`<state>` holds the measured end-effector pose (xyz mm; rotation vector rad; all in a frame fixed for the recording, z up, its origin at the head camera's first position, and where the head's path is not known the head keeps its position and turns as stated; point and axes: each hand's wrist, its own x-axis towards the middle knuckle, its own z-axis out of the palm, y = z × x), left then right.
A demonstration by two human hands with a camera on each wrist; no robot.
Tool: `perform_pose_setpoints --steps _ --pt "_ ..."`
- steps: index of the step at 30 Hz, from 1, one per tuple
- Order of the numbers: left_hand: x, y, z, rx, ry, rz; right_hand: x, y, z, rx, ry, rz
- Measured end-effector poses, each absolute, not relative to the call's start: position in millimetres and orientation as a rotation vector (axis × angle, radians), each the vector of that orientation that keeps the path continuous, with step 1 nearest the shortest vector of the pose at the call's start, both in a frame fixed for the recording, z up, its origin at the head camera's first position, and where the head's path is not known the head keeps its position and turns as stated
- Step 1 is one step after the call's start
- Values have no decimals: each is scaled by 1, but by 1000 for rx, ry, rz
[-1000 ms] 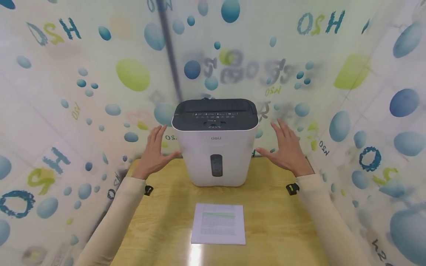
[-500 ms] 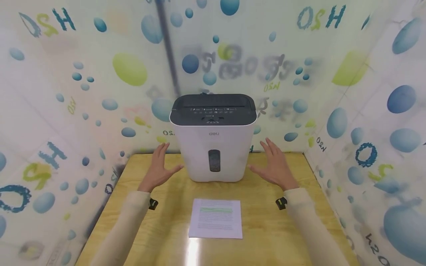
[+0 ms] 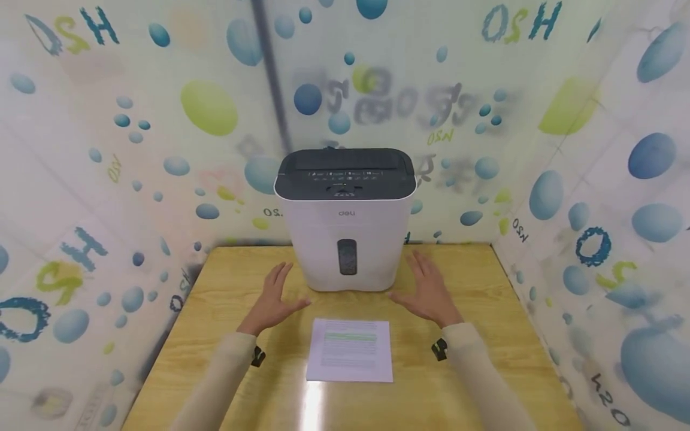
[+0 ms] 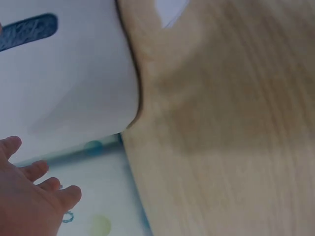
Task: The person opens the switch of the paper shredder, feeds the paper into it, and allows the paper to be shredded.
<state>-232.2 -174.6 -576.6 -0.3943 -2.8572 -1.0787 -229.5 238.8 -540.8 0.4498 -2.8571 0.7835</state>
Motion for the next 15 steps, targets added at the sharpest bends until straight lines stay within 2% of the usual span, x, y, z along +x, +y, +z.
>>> perform_pose_setpoints --steps 15 --pt "-209 -147 -625 -592 -2954 -996 -201 209 -606 573 -2930 793"
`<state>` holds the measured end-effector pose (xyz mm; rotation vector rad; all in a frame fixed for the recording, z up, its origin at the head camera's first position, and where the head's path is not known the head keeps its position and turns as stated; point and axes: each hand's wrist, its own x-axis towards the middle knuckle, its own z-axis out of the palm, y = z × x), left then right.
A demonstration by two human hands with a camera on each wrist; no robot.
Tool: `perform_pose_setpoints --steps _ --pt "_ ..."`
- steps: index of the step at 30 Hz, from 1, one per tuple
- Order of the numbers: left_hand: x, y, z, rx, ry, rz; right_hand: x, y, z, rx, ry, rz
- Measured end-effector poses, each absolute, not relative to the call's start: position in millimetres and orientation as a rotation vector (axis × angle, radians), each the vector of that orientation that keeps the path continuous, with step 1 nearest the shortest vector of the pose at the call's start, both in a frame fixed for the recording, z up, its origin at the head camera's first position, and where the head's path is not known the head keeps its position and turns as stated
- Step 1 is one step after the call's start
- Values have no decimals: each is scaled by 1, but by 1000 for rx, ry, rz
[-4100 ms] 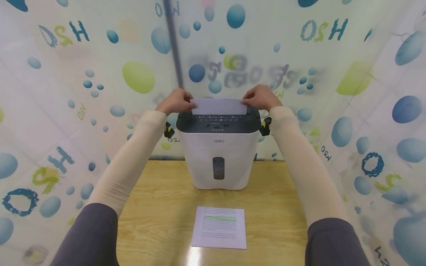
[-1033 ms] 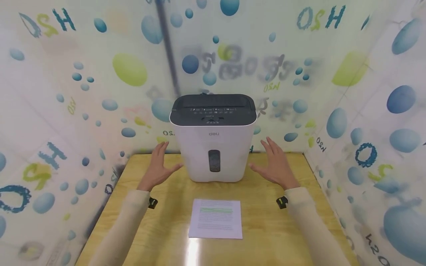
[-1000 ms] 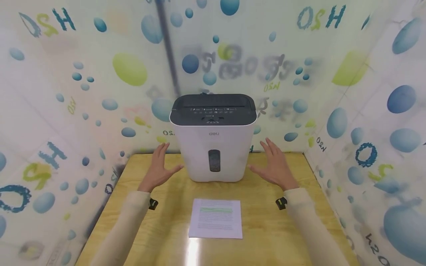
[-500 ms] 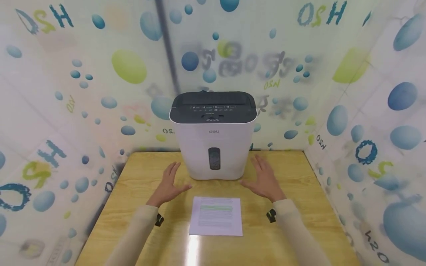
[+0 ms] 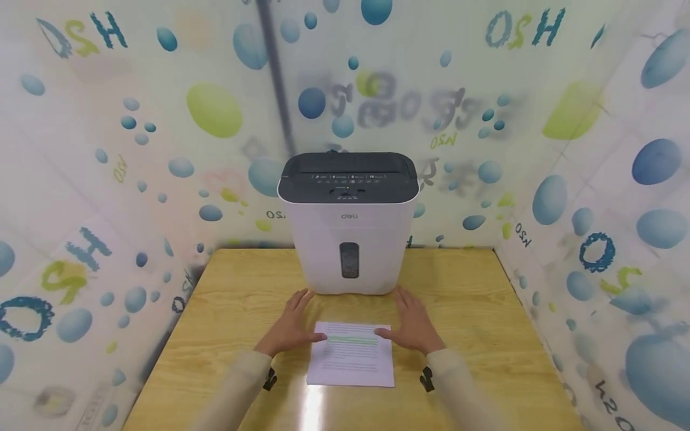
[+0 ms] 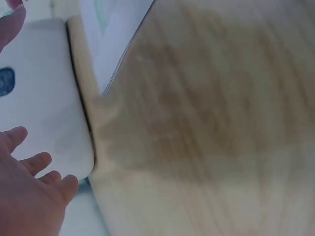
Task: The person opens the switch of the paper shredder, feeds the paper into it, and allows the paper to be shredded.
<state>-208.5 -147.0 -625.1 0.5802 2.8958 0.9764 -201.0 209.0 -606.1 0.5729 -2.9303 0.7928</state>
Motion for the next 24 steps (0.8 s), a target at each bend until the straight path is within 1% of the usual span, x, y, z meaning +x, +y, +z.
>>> perform_pose_setpoints --steps 6,12,17,24 --pt "-196 -135 -642 627 2816 929 -189 199 -627 646 -2958 846" --pt "-184 -123 -650 712 2779 816 -180 190 -641 613 -3062 855" --pt "-174 -118 -659 716 2792 745 -174 184 -651 610 -3088 841" --pt "-168 -114 -660 705 2823 707 -167 176 -658 597 -3110 739"
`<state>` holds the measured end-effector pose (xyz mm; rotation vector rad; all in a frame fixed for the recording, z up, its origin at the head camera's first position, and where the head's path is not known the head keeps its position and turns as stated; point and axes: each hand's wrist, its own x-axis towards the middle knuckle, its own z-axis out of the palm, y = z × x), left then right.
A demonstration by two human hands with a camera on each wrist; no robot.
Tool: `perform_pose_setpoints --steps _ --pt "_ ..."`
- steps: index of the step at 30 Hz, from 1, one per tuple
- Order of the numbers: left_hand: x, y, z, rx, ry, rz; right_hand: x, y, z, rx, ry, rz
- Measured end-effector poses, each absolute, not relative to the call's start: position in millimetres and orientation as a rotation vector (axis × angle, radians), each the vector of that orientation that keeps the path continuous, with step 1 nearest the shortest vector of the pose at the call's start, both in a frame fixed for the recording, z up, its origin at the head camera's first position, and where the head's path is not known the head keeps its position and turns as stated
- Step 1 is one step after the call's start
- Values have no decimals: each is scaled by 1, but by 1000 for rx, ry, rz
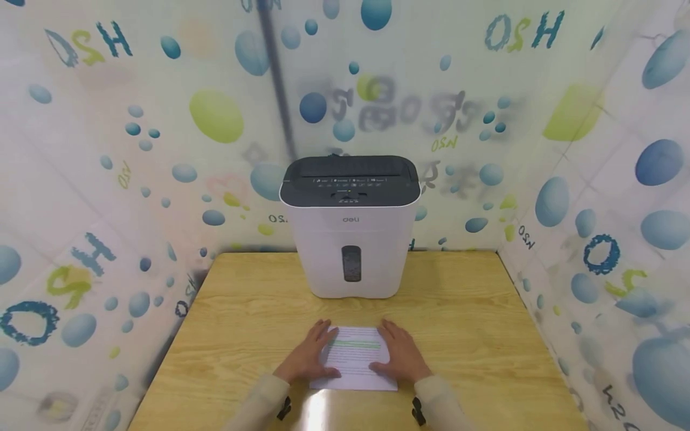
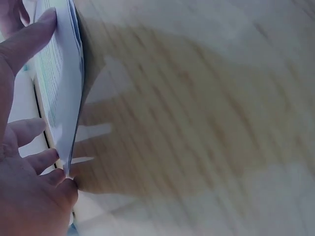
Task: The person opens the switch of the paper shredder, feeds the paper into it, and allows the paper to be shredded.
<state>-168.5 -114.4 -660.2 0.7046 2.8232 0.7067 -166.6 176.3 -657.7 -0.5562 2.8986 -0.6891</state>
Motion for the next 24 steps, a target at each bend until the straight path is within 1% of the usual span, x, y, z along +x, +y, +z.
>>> perform_pose_setpoints --steps 14,24 --pt "-169 -117 -660 618 2749 829 -164 170 -659 -597 2912 -634" --pt "-166 -115 -662 586 2731 900 -151 162 -652 -519 2878 -645"
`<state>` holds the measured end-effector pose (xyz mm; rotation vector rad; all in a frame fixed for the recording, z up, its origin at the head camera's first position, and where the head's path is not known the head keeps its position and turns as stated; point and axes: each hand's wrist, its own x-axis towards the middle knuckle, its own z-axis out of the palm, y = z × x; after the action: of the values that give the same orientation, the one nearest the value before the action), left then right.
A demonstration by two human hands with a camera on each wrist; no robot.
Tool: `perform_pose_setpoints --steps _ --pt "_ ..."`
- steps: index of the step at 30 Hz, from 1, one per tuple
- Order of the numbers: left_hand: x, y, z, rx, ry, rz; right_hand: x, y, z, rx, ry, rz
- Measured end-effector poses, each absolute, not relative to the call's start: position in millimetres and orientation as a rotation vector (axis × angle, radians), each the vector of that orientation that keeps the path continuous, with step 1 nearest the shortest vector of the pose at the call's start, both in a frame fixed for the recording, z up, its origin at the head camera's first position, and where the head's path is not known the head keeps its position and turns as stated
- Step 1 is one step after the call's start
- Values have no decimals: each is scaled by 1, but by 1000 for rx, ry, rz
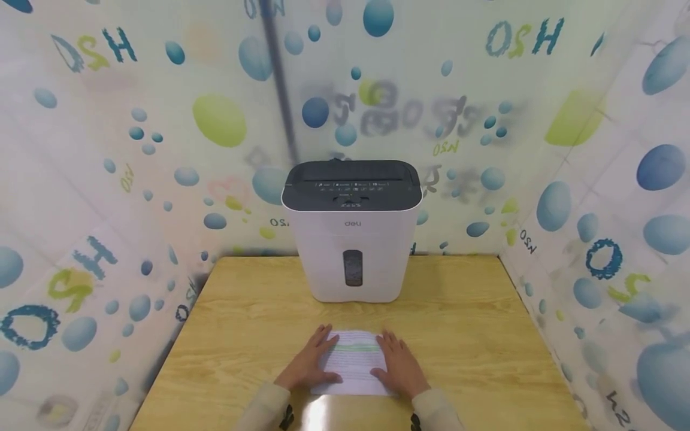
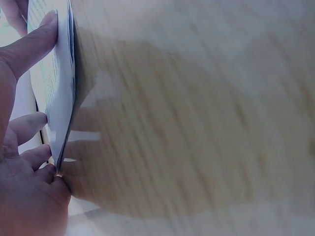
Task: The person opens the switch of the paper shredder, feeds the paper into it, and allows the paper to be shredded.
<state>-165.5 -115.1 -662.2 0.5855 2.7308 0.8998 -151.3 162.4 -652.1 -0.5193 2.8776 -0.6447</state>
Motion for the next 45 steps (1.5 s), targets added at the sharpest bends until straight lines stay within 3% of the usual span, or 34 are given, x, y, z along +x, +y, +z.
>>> perform_pose_setpoints --steps 26,40,45 --pt "-165 -116 -664 560 2734 898 -146 157 -657 -541 3029 -726" --pt "-167 -115 -670 553 2743 992 -178 166 -647 -25 2853 -1256" --pt "-169 -116 -673 477 2757 1121 -184 180 -646 14 2825 -1344"
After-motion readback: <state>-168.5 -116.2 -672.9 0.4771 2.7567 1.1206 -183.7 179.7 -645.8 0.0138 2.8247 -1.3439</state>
